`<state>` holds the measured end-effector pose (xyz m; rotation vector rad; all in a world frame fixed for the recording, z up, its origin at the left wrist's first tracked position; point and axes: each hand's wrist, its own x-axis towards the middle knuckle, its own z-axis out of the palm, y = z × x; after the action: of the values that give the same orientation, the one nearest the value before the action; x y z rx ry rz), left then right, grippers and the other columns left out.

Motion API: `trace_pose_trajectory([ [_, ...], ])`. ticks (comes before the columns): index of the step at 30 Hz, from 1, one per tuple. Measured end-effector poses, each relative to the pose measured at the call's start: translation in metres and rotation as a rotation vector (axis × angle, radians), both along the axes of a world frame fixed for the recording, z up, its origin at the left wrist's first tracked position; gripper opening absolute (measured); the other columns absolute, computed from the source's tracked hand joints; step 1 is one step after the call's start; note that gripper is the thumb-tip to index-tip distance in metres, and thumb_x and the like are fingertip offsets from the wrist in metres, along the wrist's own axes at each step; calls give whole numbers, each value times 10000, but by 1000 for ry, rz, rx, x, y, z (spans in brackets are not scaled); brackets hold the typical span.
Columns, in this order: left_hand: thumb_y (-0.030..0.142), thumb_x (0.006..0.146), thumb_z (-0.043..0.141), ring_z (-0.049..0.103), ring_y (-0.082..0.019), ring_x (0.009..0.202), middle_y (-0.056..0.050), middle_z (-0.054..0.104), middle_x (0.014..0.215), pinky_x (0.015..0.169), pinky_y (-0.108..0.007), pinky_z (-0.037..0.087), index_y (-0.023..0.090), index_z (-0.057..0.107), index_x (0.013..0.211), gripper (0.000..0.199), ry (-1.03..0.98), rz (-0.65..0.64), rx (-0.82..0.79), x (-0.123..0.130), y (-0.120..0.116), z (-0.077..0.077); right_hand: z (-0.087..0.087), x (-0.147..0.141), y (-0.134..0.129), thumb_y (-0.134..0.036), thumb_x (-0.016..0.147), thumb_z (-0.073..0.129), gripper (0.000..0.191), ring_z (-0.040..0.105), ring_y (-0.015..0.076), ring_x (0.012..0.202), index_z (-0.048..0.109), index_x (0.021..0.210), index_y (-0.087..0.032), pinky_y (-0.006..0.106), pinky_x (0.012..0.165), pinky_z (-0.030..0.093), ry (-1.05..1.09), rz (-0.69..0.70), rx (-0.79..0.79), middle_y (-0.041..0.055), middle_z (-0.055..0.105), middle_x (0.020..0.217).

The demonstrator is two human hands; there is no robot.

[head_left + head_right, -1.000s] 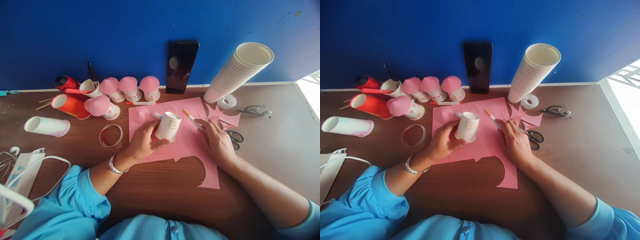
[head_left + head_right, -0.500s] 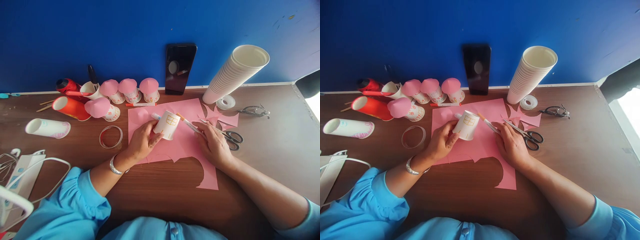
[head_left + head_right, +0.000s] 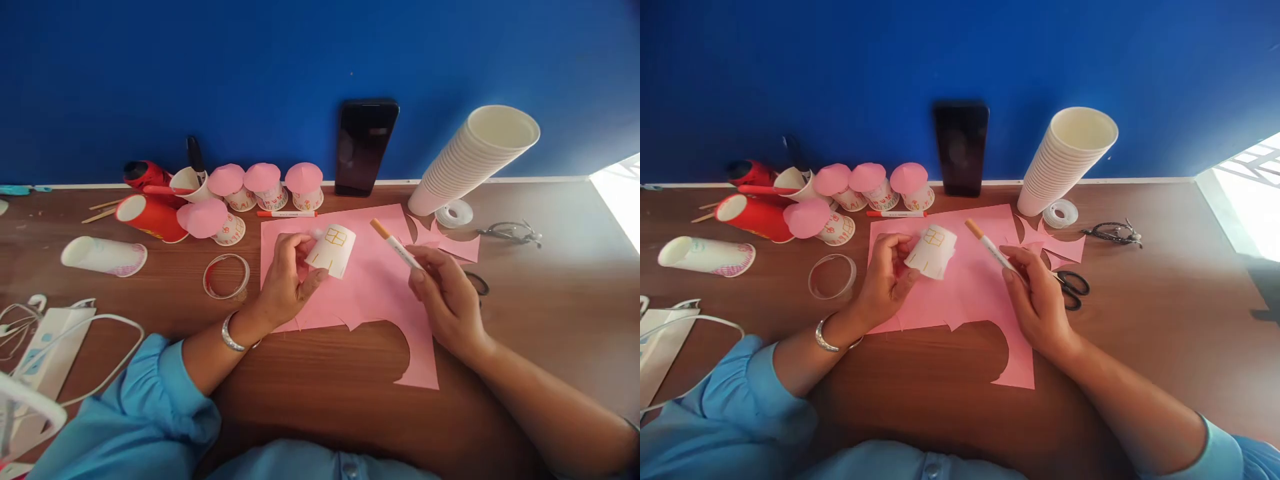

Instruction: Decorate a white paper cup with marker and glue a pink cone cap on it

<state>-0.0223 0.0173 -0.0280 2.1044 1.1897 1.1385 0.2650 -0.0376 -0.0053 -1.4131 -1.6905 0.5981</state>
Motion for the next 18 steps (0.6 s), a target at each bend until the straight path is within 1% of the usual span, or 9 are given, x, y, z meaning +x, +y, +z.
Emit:
trace_pose_trajectory([
  [3,648,1039,537,544,-188,888,-55,516,1079,775,-361,552,222,492,1353,532,-3,11,55,-1,-1,4,19,-7,-5,-279,1069,568,196,659,173,722,681,1228,-266,313,645,534,131,88,-18,17,711,883],
  [4,673,1037,514,533,-181,848,-44,508,1045,740,-353,542,222,501,1350,549,-25,8,73,-2,-2,6,25,-10,-5,-260,1047,603,165,656,168,714,709,1173,-269,305,646,536,140,145,-47,8,710,852],
  [6,736,1020,480,514,-172,774,-27,510,977,675,-336,517,222,536,1335,605,-81,-22,119,-3,-5,12,37,-15,-2,-252,1018,633,129,669,161,707,744,1084,-248,286,630,536,188,260,-128,18,743,851],
  [8,750,1024,457,514,-164,708,-14,548,895,637,-323,499,225,588,1290,603,-91,-108,157,-4,-8,18,44,-21,4,-301,984,688,113,646,145,666,767,988,-221,263,585,510,276,342,-267,15,736,809],
  [10,629,1091,434,568,-156,676,-14,627,835,618,-301,493,228,635,1190,458,-8,-267,186,-4,-12,24,43,-27,8,-356,954,744,161,584,114,592,779,945,-200,242,521,454,424,376,-401,2,702,761],
  [12,472,1135,424,600,-148,651,-13,676,795,602,-285,477,227,637,1059,334,54,-353,248,-3,-15,28,38,-33,9,-411,928,798,223,513,84,520,780,937,-189,230,465,390,618,376,-473,-24,646,711],
  [14,400,1135,450,570,-141,594,8,658,723,575,-286,445,232,606,953,293,87,-351,295,-1,-18,30,31,-38,8,-475,905,838,299,456,71,468,780,952,-185,232,438,344,771,408,-531,-51,586,652],
  [16,377,1125,480,521,-141,546,31,610,660,555,-297,411,242,573,893,284,132,-306,317,0,-21,31,28,-39,7,-538,903,837,360,442,79,445,787,975,-189,245,421,321,842,438,-568,-55,563,636],
  [18,330,1119,478,493,-145,529,42,574,631,545,-307,387,248,552,865,276,179,-254,329,1,-24,32,30,-33,12,-561,939,792,355,441,90,434,782,969,-208,256,402,304,860,373,-508,-52,544,640],
])
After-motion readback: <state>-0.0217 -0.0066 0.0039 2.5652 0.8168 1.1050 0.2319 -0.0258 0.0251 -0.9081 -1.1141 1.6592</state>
